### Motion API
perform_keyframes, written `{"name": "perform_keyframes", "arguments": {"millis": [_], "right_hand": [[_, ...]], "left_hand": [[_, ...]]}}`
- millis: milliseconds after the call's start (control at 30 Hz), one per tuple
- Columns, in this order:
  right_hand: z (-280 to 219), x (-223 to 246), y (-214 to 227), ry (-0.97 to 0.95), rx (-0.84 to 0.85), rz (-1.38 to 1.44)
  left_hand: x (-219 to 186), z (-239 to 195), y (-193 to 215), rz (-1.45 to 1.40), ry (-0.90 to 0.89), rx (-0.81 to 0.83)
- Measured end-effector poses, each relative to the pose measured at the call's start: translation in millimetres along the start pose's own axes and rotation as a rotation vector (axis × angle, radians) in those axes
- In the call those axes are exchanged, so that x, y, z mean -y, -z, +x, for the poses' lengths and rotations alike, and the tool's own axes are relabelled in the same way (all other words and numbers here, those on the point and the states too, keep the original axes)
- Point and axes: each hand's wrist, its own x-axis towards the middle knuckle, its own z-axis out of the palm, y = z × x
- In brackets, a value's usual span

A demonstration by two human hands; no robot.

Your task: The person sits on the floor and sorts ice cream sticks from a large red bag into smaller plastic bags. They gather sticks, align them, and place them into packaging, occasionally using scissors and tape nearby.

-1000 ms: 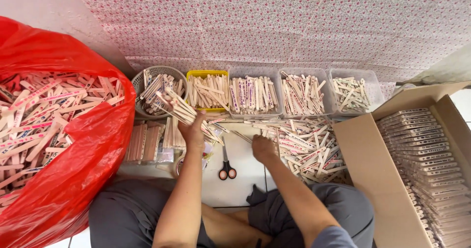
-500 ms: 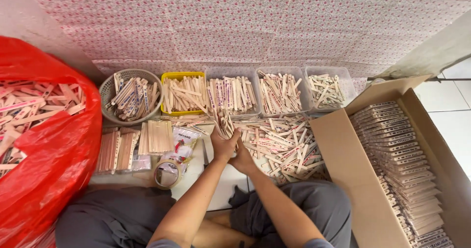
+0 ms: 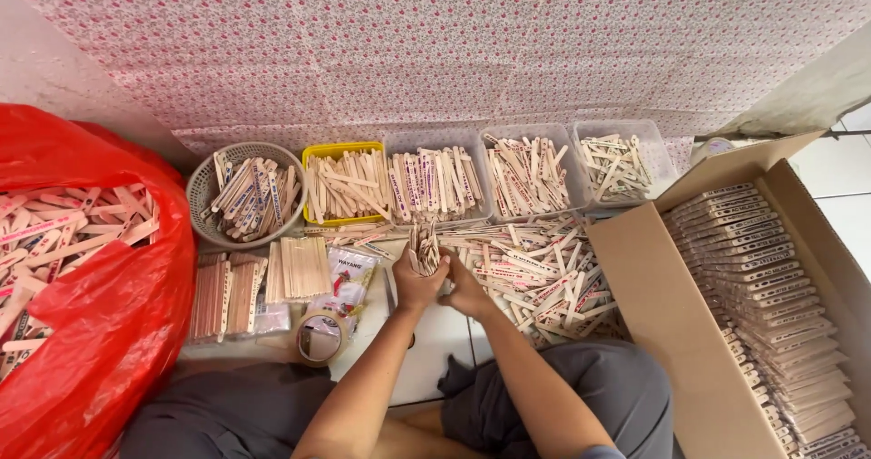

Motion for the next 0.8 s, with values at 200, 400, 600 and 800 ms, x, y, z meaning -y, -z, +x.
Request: {"name": "perform_keyframes", "arguments": {"millis": [200,400,600,800], "right_hand": [[13.3,-22.6,32.8,0.3,0.067,0.002],[-8.1,55.1,19.1,0.508,0.008,0.102],[-4.0,37.9,-15.4,0.586,-0.272,0.305],[-0.4,39.0,-38.3,0.593,-0.584,0.222]], "left_hand": [[21.1,-4.3,-6.4,0.074,-0.088,0.024],[8.0,1.2,-3.9,0.007,-0.133,0.146],[23.8,-12.0,2.0,0.162,-0.095,0.162],[27.3,-8.3,4.8,0.156,-0.067,0.183]]}}
